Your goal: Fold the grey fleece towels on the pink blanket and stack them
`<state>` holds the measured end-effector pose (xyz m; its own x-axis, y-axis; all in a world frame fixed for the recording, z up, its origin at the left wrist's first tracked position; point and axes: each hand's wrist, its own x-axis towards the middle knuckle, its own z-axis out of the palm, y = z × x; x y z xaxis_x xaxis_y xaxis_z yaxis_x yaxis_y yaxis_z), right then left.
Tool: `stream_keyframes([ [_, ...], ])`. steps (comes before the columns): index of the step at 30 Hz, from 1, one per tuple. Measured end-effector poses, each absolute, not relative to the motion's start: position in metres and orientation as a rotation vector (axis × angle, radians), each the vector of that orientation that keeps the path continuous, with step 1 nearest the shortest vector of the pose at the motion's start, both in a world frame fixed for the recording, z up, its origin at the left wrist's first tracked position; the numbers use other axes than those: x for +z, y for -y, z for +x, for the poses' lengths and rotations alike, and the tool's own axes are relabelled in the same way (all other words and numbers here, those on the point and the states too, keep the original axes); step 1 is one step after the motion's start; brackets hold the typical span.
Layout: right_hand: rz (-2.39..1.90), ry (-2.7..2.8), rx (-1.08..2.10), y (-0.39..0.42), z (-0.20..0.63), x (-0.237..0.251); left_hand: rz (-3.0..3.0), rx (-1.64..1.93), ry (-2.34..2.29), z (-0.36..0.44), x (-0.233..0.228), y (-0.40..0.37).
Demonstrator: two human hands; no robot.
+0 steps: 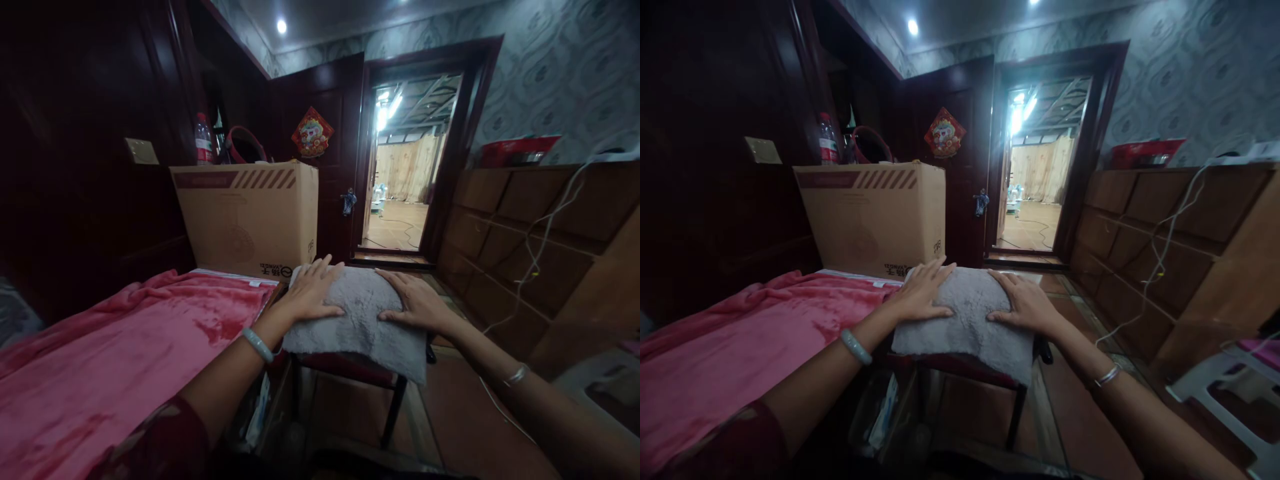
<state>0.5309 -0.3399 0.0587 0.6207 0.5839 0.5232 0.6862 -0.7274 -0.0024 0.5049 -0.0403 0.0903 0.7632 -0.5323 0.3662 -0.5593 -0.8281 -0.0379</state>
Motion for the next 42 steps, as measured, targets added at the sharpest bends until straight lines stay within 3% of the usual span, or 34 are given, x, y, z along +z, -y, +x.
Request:
stream_keyframes([
  [5,-2.691,1.037,-0.732,0.344,0.534,0.059,2.947,0.62,0.562,0.449,0.056,-0.031],
  [8,-2.693,1.073,-0.815,0.342,0.523,0.063,3.076,0.396,0.139,0.397,0.022,-0.106],
  [12,-2.379,1.231,-1.049,0.306,0.48,0.068,3.088,0.102,-0.525,0.292,-0.009,-0.194],
  [20,-1.861,1.931,-0.204,0.133,0.406,0.006,2.83,-0.025,-1.349,0.089,-0.033,-0.255],
  [24,-1.753,2.015,0.032,0.025,0.397,-0.03,2.756,0.027,-1.571,0.029,-0.048,-0.267],
  [32,-1.906,2.01,0.035,-0.152,0.377,-0.056,2.783,0.141,-1.725,-0.009,-0.074,-0.253],
  [37,-2.157,1.981,-0.093,-0.18,0.375,-0.102,2.753,0.24,-1.706,-0.01,-0.079,-0.244],
  [42,-2.089,1.997,-0.225,-0.182,0.386,-0.137,2.713,0.234,-1.686,-0.013,-0.083,-0.242],
])
